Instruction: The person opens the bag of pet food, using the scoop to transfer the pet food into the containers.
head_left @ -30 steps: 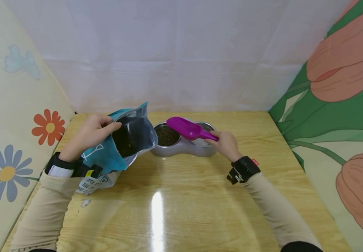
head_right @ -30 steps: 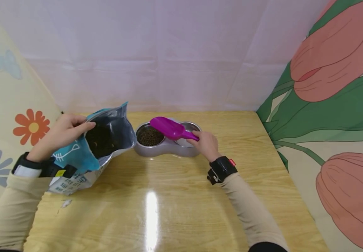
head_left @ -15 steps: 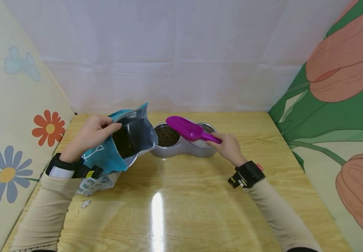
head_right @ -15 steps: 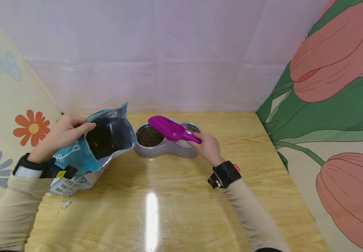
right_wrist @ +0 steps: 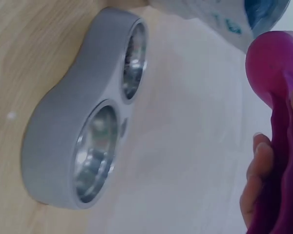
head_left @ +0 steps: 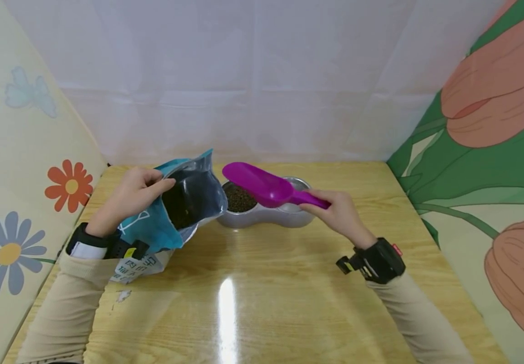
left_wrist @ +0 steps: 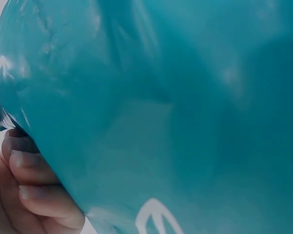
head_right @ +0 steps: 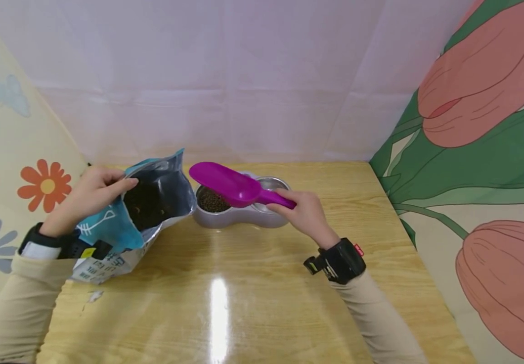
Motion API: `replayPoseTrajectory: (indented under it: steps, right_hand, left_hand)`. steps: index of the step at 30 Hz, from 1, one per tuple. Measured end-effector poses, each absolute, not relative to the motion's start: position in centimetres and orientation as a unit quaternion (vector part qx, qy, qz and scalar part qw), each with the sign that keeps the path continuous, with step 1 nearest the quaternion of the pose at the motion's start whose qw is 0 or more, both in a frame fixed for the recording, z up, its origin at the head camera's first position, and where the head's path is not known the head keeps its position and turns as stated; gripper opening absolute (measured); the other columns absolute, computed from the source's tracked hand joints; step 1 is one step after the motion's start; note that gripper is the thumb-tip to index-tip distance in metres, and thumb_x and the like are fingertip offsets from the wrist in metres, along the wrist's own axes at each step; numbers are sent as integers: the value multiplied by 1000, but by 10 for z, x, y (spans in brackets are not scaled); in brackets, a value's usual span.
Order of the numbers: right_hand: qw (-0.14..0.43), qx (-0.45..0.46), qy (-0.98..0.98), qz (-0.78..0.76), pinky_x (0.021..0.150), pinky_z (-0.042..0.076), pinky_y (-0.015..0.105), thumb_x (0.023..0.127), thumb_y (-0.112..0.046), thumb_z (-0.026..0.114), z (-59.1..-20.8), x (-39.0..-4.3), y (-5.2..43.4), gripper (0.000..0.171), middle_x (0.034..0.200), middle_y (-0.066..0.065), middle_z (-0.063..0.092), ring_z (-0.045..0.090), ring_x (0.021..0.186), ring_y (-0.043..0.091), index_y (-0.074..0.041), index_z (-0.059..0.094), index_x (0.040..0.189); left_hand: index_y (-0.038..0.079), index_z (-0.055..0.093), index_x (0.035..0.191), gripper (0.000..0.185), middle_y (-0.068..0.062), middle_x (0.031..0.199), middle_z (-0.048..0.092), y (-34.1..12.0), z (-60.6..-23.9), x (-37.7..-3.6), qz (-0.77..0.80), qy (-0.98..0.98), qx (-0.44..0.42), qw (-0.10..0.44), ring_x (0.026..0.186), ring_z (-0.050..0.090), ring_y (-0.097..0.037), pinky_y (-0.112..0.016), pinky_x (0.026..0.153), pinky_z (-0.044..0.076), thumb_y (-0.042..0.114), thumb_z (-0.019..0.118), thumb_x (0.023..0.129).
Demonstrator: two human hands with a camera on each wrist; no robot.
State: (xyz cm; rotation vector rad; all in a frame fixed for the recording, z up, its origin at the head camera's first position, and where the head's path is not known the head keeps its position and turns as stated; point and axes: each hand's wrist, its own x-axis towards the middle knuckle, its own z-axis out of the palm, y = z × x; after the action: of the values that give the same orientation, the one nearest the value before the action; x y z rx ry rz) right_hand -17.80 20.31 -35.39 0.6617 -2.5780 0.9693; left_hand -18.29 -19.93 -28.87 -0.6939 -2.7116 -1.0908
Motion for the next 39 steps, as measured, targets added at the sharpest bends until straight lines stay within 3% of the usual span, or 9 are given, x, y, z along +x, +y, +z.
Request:
replayPoseTrajectory:
  steps: [5,14,27,32,39]
  right_hand:
    - [145,269,-891,336,44,28,22,74,-16,75,-346,-173,195,31,65,1,56,34,45,7,-3,69,102]
    - [132,299,-891,315,46,26,23,72,-20,76,-340,-177,175,35,56,-5,44,31,47,6,-6,69,104]
    - [109,360,-909,178,48,26,24,81,-34,67,-303,-189,115,30,60,-5,47,35,49,8,-12,68,101]
    - [89,369,-915,134,50,30,24,83,-36,64,-294,-191,86,23,65,-6,54,43,53,9,-16,67,93]
    - [70,346,-933,67,45,30,26,82,-43,63,-292,-194,62,23,59,-9,50,44,52,9,-20,65,81]
  left_hand:
    - [8,42,54,37,1,50,29,-199,-289,-183,-363,-900,-231,70,44,34,-13,-27,44,25,11,55,89]
    - [8,41,54,38,1,50,29,-199,-287,-182,-359,-903,-226,67,44,34,-13,-26,44,25,12,55,89]
    - [8,40,54,39,2,50,29,-200,-287,-181,-355,-905,-223,72,44,33,-11,-26,44,24,13,56,89]
    - [9,39,53,40,2,49,28,-200,-287,-182,-355,-906,-219,70,43,32,-12,-26,43,24,14,57,89]
    - [9,39,53,40,3,49,28,-200,-288,-182,-355,-907,-216,67,43,32,-12,-26,43,24,16,57,89]
